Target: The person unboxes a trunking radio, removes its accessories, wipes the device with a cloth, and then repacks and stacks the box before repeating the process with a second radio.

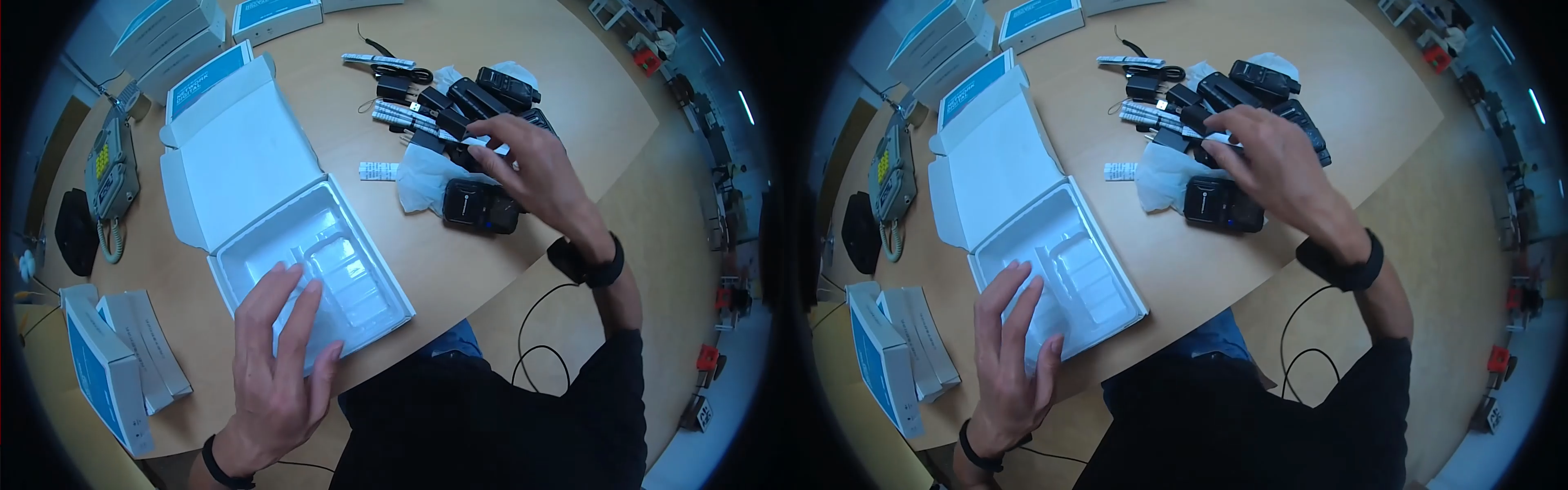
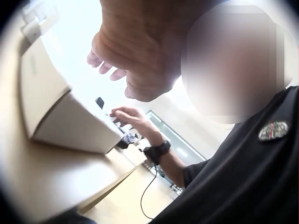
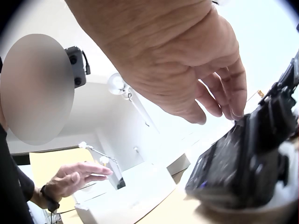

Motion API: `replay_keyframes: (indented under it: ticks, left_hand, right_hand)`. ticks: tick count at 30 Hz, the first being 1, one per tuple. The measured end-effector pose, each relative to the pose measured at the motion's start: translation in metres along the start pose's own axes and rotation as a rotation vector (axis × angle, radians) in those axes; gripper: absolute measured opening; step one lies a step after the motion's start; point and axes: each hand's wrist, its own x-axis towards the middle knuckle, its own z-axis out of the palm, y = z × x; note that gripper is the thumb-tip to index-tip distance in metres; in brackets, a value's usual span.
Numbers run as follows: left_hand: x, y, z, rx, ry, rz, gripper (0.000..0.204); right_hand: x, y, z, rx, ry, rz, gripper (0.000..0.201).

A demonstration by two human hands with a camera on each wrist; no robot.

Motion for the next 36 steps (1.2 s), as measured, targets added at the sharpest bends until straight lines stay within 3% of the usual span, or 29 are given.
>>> replay_keyframes:
  ticks: [2, 5, 8, 9, 10, 12, 14, 16, 17, 18, 20, 21, 25, 28, 30, 31, 32, 34, 36]
  left_hand:
    - [0.034, 0.006, -0.004, -0.071, -0.010, 0.028, 0.058]
    - [0.073, 0.008, 0.004, -0.150, -0.049, 0.078, 0.052]
    - [0.085, 0.003, 0.006, -0.218, -0.091, 0.029, 0.047]
    - [0.088, 0.000, 0.006, -0.283, -0.112, -0.027, 0.046]
    - [0.092, -0.004, 0.006, -0.290, -0.118, -0.018, 0.046]
    - [0.104, -0.011, 0.009, -0.148, -0.005, 0.018, 0.044]
    - [0.126, -0.007, 0.022, -0.166, -0.032, 0.007, 0.044]
    - [0.152, -0.002, 0.043, 0.036, -0.093, 0.181, 0.046]
    - [0.161, -0.004, 0.054, 0.046, -0.167, 0.240, 0.043]
    - [0.166, -0.006, 0.062, 0.047, -0.170, 0.243, 0.043]
    - [0.175, -0.008, 0.073, 0.112, -0.380, 0.297, 0.037]
    - [0.178, -0.009, 0.076, 0.157, -0.402, 0.329, 0.032]
    - [0.194, -0.003, 0.074, 0.200, -0.510, 0.306, 0.029]
    - [0.204, 0.000, 0.078, 0.258, -0.477, 0.274, 0.024]
    - [0.214, -0.003, 0.089, 0.116, -0.220, 0.348, 0.018]
    - [0.219, -0.005, 0.096, 0.154, -0.177, 0.434, 0.014]
    - [0.224, -0.008, 0.099, 0.152, -0.181, 0.433, 0.014]
    - [0.233, -0.010, 0.102, 0.195, -0.299, 0.470, 0.015]
    - [0.239, -0.012, 0.099, 0.091, -0.210, 0.427, 0.013]
  right_hand:
    - [0.012, -0.003, -0.005, 0.059, -0.063, 0.052, 0.031]
    - [0.029, -0.008, 0.010, -0.040, -0.241, -0.141, 0.031]
    - [0.038, -0.007, 0.005, -0.013, -0.173, -0.212, 0.024]
    - [0.035, -0.008, -0.003, 0.078, -0.027, -0.205, 0.017]
    - [0.031, -0.002, -0.010, 0.073, -0.026, -0.192, 0.017]
    - [0.018, 0.014, -0.022, 0.112, 0.121, -0.109, 0.014]
    - [0.005, 0.029, -0.019, -0.018, 0.051, -0.130, 0.016]
    - [-0.003, 0.035, -0.017, -0.079, -0.205, -0.155, 0.021]
    - [-0.002, 0.035, -0.015, -0.058, -0.246, -0.128, 0.026]
    - [0.000, 0.038, -0.012, -0.056, -0.245, -0.124, 0.026]
    - [0.002, 0.044, -0.005, -0.080, -0.228, -0.142, 0.032]
    - [0.003, 0.047, -0.003, -0.063, -0.196, -0.158, 0.031]
    - [0.009, 0.057, -0.002, -0.010, -0.246, -0.169, 0.027]
    - [0.009, 0.065, 0.000, 0.097, -0.141, -0.174, 0.021]
    - [0.008, 0.062, -0.008, 0.424, -0.091, 0.102, 0.021]
    - [0.006, 0.065, -0.009, 0.484, -0.081, 0.134, 0.027]
    - [0.003, 0.064, -0.007, 0.487, -0.084, 0.137, 0.027]
    - [-0.005, 0.060, -0.006, 1.018, 0.020, 0.390, 0.032]
    - [-0.013, 0.057, -0.011, 1.131, 0.043, 0.482, 0.036]
